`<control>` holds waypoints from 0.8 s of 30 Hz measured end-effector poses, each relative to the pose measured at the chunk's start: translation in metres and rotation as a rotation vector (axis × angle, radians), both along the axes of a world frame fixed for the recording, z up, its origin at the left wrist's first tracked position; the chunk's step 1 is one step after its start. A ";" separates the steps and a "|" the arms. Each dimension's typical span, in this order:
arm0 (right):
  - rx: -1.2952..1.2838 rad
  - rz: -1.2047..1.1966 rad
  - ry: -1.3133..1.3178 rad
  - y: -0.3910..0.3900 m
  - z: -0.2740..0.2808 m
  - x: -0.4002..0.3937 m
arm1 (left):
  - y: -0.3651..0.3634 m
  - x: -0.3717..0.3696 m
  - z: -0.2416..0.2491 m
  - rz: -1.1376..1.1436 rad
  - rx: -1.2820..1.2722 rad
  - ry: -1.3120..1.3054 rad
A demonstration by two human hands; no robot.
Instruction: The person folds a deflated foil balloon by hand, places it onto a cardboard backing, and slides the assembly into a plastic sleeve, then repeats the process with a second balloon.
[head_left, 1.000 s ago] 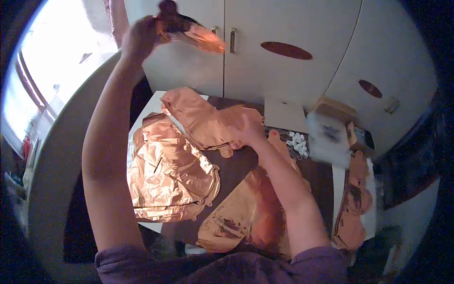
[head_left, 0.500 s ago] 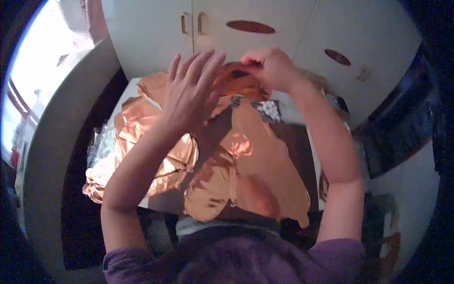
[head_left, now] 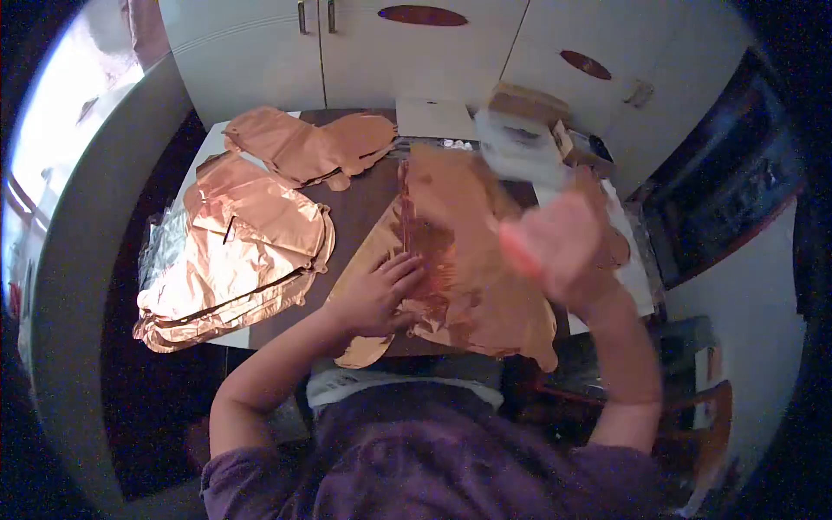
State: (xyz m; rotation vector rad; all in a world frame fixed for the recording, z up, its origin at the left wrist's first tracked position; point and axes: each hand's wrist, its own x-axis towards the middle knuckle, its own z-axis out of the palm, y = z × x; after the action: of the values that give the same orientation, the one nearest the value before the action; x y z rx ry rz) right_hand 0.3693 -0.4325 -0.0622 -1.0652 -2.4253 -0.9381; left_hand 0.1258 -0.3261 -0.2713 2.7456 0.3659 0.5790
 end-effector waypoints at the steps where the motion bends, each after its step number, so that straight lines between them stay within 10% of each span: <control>1: -0.025 0.040 0.062 -0.010 -0.024 0.001 | 0.000 0.000 0.001 0.002 0.018 0.032; 9: -0.268 0.011 0.191 -0.078 -0.157 0.000 | 0.002 -0.007 0.001 0.002 -0.077 0.049; 24: -0.262 0.115 0.154 -0.061 -0.172 -0.006 | 0.021 -0.010 0.034 0.080 -0.083 -0.085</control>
State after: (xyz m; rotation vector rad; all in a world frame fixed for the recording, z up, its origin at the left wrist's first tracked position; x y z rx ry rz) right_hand 0.3630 -0.4935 -0.2347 -1.0271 -2.4948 -0.4919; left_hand 0.1155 -0.3049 -0.2374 2.6274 0.4704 0.6830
